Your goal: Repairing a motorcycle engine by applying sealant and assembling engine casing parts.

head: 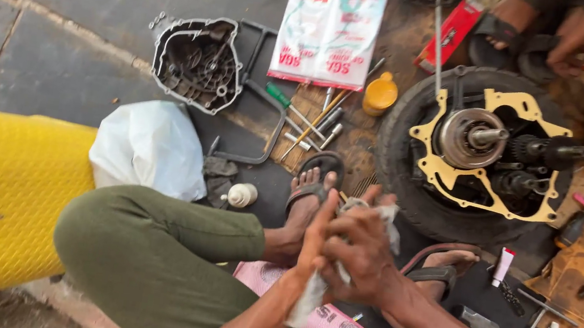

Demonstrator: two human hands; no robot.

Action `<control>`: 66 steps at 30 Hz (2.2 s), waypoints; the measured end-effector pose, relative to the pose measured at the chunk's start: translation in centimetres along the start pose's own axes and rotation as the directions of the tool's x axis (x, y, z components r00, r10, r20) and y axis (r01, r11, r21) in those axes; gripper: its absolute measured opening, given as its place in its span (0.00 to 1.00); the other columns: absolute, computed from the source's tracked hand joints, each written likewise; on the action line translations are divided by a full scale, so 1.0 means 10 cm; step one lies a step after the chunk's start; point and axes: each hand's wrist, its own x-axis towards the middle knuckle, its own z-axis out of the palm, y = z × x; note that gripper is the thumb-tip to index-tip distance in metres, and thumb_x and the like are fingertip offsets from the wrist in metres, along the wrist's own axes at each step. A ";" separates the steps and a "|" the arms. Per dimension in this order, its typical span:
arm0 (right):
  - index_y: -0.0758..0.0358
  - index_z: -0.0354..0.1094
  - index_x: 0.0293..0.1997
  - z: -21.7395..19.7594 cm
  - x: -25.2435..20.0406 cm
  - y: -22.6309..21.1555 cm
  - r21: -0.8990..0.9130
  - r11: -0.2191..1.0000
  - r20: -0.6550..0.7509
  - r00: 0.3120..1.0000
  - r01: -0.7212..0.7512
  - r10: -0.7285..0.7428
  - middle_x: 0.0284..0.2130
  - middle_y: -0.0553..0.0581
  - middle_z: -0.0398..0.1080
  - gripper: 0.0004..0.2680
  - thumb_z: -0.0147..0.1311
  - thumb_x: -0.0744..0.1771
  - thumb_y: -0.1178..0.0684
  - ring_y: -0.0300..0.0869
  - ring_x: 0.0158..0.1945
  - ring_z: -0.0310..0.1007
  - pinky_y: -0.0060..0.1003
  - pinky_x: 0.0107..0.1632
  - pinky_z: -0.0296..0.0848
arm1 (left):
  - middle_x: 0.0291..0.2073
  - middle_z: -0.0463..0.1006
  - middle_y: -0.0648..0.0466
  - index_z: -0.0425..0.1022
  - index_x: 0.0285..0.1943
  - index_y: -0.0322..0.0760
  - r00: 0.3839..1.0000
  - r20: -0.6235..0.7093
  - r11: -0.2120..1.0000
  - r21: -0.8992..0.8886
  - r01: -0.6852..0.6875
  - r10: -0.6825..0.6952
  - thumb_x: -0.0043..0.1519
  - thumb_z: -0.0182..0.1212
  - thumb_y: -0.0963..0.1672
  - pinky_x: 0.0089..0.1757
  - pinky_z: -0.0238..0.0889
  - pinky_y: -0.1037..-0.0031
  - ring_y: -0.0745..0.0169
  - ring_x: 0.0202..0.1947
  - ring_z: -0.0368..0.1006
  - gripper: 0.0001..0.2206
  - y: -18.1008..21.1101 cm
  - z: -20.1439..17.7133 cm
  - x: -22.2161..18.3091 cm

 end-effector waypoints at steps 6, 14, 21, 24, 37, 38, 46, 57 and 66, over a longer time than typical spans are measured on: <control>0.66 0.66 0.39 0.01 -0.39 0.91 -0.062 0.941 -0.263 0.914 -0.334 0.307 0.37 0.65 0.66 0.06 0.51 0.69 0.53 0.57 0.43 0.67 0.50 0.49 0.65 | 0.77 0.55 0.48 0.51 0.81 0.34 0.994 0.060 0.960 0.273 0.066 -0.086 0.71 0.43 0.59 0.69 0.46 0.68 0.59 0.75 0.53 0.36 -0.05 0.21 -0.29; 0.69 0.71 0.36 0.43 -1.32 1.79 -0.101 0.735 -0.055 0.742 -0.670 0.668 0.32 0.67 0.72 0.12 0.51 0.69 0.47 0.57 0.37 0.75 0.49 0.41 0.71 | 0.81 0.47 0.48 0.42 0.83 0.29 0.888 0.436 0.711 0.579 -0.399 0.143 0.67 0.58 0.54 0.73 0.39 0.63 0.51 0.79 0.46 0.41 1.12 1.12 -0.04; 0.70 0.76 0.38 0.67 -1.57 1.35 -0.305 0.409 0.339 0.303 -0.860 0.891 0.37 0.69 0.77 0.24 0.60 0.61 0.31 0.56 0.43 0.80 0.47 0.48 0.76 | 0.79 0.42 0.38 0.35 0.81 0.30 0.894 0.233 0.472 0.783 -0.406 0.383 0.59 0.51 0.64 0.70 0.32 0.58 0.44 0.80 0.35 0.51 2.57 1.59 1.07; 0.70 0.72 0.42 0.76 -1.78 1.32 -0.341 0.522 0.398 0.382 -0.782 0.834 0.44 0.69 0.72 0.22 0.62 0.60 0.35 0.57 0.50 0.75 0.47 0.54 0.73 | 0.79 0.42 0.38 0.34 0.81 0.32 0.892 0.194 0.399 0.841 -0.366 0.408 0.59 0.51 0.65 0.71 0.30 0.55 0.46 0.80 0.33 0.52 2.80 1.69 1.38; 0.60 0.66 0.50 1.01 -2.38 1.48 -0.223 0.747 0.462 0.607 -0.626 0.646 0.47 0.62 0.67 0.13 0.49 0.63 0.65 0.57 0.59 0.65 0.52 0.56 0.66 | 0.76 0.53 0.49 0.54 0.77 0.44 0.832 0.078 -0.229 0.972 0.060 0.549 0.63 0.49 0.60 0.65 0.41 0.48 0.51 0.75 0.47 0.36 2.56 2.70 1.07; 0.60 0.66 0.50 0.95 -2.32 1.40 -0.221 0.746 0.468 0.603 -0.628 0.646 0.47 0.62 0.67 0.13 0.49 0.63 0.65 0.57 0.59 0.65 0.52 0.56 0.66 | 0.76 0.53 0.49 0.54 0.77 0.44 0.832 0.071 -0.225 0.972 0.066 0.550 0.63 0.49 0.60 0.65 0.41 0.48 0.51 0.75 0.47 0.36 2.60 2.60 1.16; 0.53 0.71 0.39 1.14 -2.45 1.51 -0.342 0.823 0.463 0.681 -0.453 0.567 0.39 0.54 0.68 0.09 0.47 0.69 0.43 0.51 0.48 0.67 0.50 0.46 0.67 | 0.60 0.72 0.53 0.67 0.65 0.39 0.839 0.091 -0.126 0.992 -0.028 0.536 0.65 0.52 0.58 0.52 0.59 0.62 0.61 0.57 0.65 0.27 2.72 1.95 1.71; 0.62 0.66 0.44 1.08 -2.20 1.25 -0.428 0.754 0.467 0.592 -0.498 0.656 0.43 0.58 0.66 0.07 0.47 0.69 0.51 0.53 0.48 0.68 0.51 0.46 0.68 | 0.52 0.76 0.50 0.71 0.61 0.37 0.812 0.027 -0.129 0.990 0.060 0.584 0.64 0.55 0.56 0.47 0.65 0.61 0.58 0.50 0.70 0.25 2.78 1.85 2.24; 0.58 0.55 0.69 1.06 -2.05 1.14 -0.481 0.693 0.497 0.484 -0.537 0.720 0.59 0.60 0.61 0.21 0.48 0.66 0.60 0.54 0.59 0.65 0.50 0.56 0.67 | 0.48 0.79 0.47 0.72 0.53 0.32 0.767 0.073 -0.119 0.993 0.005 0.638 0.64 0.59 0.53 0.54 0.62 0.61 0.57 0.52 0.72 0.22 2.91 1.71 2.40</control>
